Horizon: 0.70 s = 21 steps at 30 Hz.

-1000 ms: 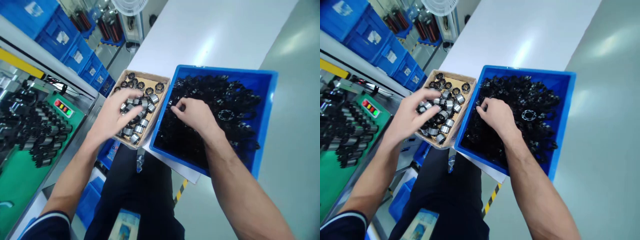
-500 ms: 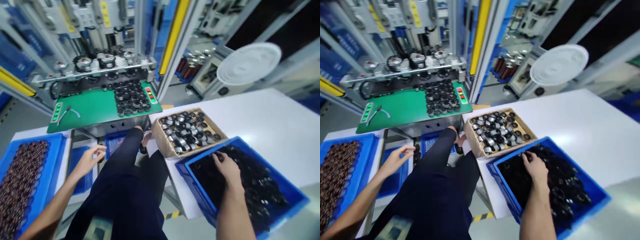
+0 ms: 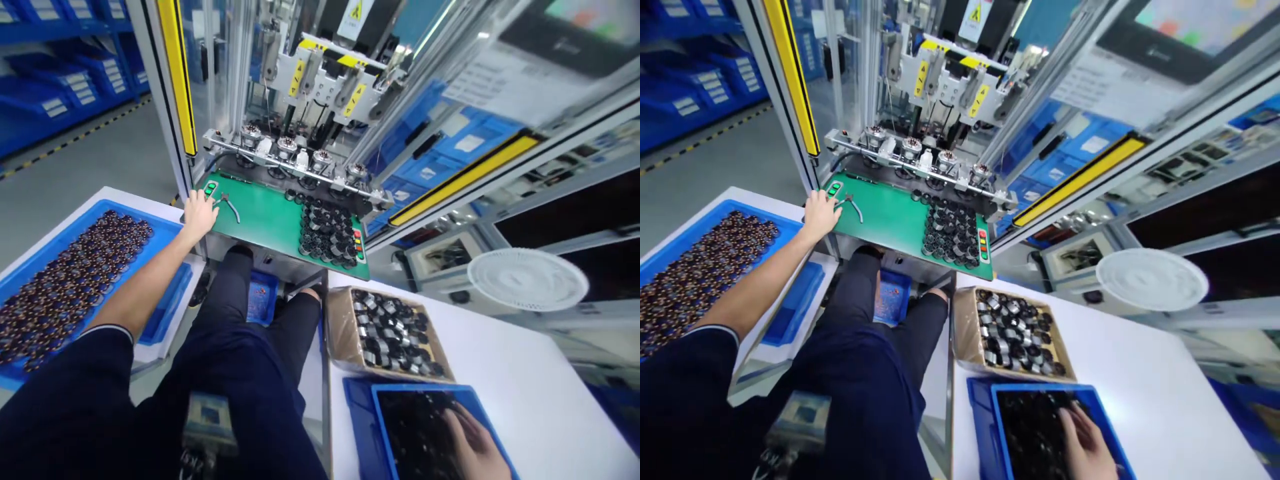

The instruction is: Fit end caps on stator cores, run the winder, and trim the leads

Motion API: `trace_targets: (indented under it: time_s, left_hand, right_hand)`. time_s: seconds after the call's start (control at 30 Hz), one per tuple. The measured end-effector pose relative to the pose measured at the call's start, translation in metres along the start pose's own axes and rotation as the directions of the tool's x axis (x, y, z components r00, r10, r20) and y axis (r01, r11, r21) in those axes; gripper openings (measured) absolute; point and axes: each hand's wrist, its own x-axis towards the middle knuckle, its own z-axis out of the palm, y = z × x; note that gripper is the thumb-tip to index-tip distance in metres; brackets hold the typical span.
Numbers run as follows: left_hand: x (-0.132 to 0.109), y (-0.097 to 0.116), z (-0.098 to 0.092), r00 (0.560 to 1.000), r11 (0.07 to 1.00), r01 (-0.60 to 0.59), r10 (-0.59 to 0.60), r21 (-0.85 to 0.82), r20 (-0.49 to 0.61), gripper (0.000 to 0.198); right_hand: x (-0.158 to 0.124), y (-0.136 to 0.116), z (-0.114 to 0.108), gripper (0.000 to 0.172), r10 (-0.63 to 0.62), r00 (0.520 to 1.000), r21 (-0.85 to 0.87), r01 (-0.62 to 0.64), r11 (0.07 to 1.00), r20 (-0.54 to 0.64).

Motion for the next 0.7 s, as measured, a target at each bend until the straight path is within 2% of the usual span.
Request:
trace_targets:
  time_s: [0.1,0.2,0.3,0.37,0.4,0.5,0.57,0.63,0.7]
  left_hand:
    - [0.012,-0.005,0.007,1.0,1.0,-0.007,0.007,0.004,-0.004,0.043]
    - [0.019,-0.012,0.011,1.0,1.0,-0.012,0.011,-0.029,-0.029,0.039]
    - [0.016,-0.018,0.014,0.997,0.993,0.002,-0.011,-0.118,-0.071,0.036]
    - [0.002,-0.017,0.016,0.994,0.979,0.004,-0.026,-0.204,-0.106,0.033]
    - [-0.01,-0.012,0.018,0.992,0.968,-0.006,-0.027,-0.25,-0.125,0.032]
    - [-0.062,0.019,0.022,0.983,0.92,-0.084,0.014,-0.383,-0.183,0.032]
    - [-0.103,0.052,0.023,0.977,0.873,-0.163,0.078,-0.459,-0.198,0.031]
    - [-0.138,0.09,0.025,0.966,0.812,-0.247,0.165,-0.528,-0.198,0.026]
    - [-0.161,0.127,0.027,0.947,0.731,-0.319,0.26,-0.604,-0.186,0.026]
  right_hand:
    - [-0.035,-0.021,0.009,0.041,-0.024,1.0,0.071,0.025,0.997,-0.014]
    - [-0.054,-0.06,0.035,0.044,-0.099,0.995,0.148,0.098,0.984,-0.002]
    - [-0.062,-0.117,0.083,0.057,-0.256,0.963,0.26,0.228,0.939,0.081]
    - [-0.07,-0.16,0.129,0.064,-0.386,0.9,0.358,0.3,0.884,0.2]
    - [-0.077,-0.183,0.154,0.064,-0.455,0.85,0.416,0.324,0.85,0.267]
    - [-0.111,-0.251,0.23,0.064,-0.621,0.668,0.597,0.319,0.736,0.409]
    - [-0.136,-0.291,0.269,0.086,-0.669,0.587,0.68,0.256,0.687,0.455]
    - [-0.157,-0.321,0.291,0.106,-0.694,0.521,0.736,0.171,0.655,0.496]
    - [-0.169,-0.336,0.297,0.111,-0.697,0.491,0.769,0.083,0.634,0.522]
